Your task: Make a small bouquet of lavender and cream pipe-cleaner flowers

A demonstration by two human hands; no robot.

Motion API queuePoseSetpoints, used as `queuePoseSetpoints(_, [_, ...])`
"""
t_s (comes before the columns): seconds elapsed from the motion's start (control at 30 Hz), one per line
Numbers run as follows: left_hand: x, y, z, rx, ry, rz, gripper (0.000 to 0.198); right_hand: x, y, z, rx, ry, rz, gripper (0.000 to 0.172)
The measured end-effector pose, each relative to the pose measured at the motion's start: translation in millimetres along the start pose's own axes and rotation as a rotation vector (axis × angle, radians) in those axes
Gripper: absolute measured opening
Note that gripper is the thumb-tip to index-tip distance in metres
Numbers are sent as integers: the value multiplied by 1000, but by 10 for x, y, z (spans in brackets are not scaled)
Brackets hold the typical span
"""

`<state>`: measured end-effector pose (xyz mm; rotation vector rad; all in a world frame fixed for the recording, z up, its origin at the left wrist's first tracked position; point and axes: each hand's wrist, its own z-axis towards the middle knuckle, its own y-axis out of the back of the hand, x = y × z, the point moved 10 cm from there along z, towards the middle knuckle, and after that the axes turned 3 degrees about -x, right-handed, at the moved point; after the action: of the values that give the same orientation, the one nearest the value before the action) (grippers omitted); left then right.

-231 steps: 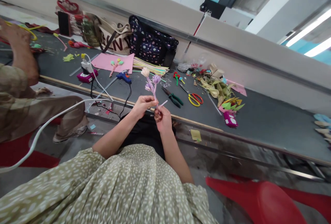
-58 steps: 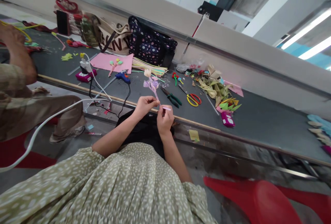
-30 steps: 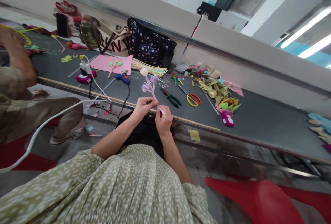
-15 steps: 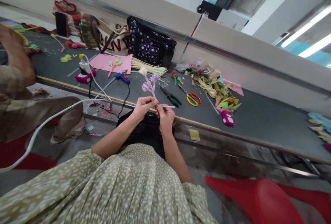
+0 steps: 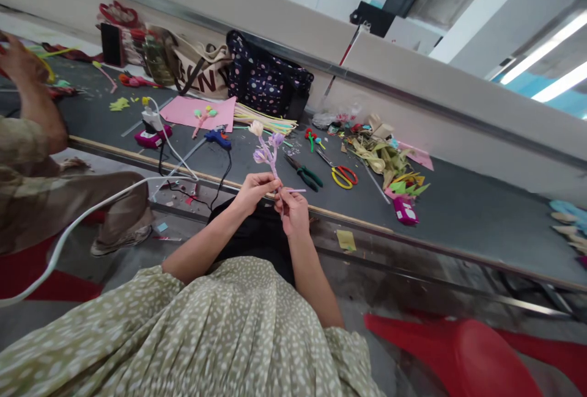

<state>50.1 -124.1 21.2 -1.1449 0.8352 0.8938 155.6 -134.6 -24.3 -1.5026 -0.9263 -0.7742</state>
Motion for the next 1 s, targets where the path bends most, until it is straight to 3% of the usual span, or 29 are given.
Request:
queuePoseSetpoints(0.33, [40, 91, 46, -60, 22, 34, 25, 72, 53, -35, -60, 96, -96, 26])
queuePoseSetpoints(0.7, [89, 87, 46, -17, 28, 70, 29, 160, 69, -76, -71, 263, -264, 24])
queuePoseSetpoints(1.0, [94, 134, 43, -68, -10, 120, 32, 161, 38, -71, -145, 357, -271, 25])
